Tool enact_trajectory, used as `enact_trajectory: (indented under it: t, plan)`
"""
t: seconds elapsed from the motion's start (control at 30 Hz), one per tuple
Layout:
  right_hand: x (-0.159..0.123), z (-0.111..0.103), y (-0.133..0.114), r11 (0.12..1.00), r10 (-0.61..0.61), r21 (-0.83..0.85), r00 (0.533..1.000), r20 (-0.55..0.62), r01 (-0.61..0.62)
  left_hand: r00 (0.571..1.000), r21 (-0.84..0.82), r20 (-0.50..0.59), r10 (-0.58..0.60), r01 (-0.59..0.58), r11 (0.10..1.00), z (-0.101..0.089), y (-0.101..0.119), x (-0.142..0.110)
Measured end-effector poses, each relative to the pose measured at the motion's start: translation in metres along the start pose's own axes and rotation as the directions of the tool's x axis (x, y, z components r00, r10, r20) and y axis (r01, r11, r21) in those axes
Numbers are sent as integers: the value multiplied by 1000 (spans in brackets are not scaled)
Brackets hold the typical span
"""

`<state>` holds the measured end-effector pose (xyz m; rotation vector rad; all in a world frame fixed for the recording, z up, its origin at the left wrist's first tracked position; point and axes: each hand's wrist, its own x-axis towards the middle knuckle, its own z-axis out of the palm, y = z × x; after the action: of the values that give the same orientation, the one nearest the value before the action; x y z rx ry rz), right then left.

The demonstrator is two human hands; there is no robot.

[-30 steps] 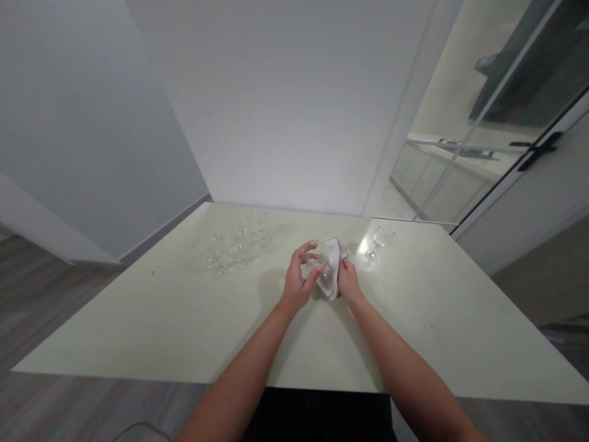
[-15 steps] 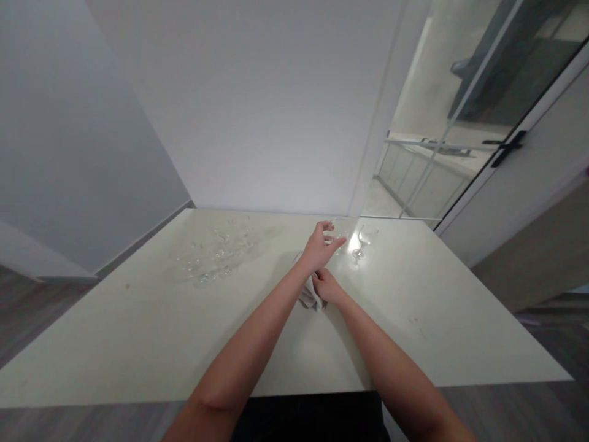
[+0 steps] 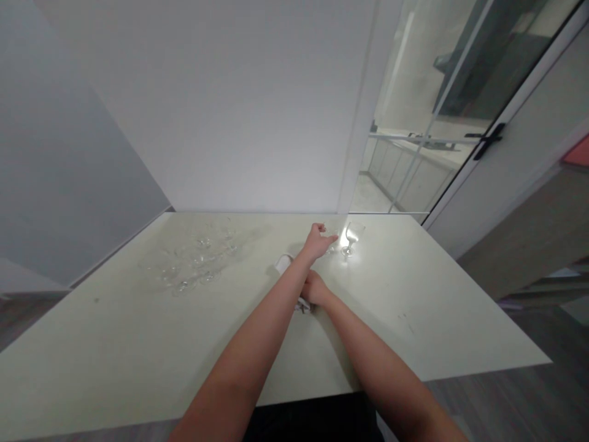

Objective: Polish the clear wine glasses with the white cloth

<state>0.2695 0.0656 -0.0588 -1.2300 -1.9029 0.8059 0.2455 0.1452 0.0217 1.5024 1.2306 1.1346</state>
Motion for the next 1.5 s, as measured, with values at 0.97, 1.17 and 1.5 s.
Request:
enact_trajectory:
  t: [0.97, 1.17, 1.5]
  plan:
    - [10, -2, 0, 972, -45, -222, 990, 135, 74, 993, -86, 111, -27, 36, 996, 20, -21, 3]
    - [9, 1, 4, 967, -59, -236, 988, 142, 92, 994, -66, 110, -4, 11, 998, 23, -25, 5]
    - [9, -5, 2, 992, -27, -119, 995, 95, 38, 996, -35, 88, -4, 7, 999, 23, -16, 1]
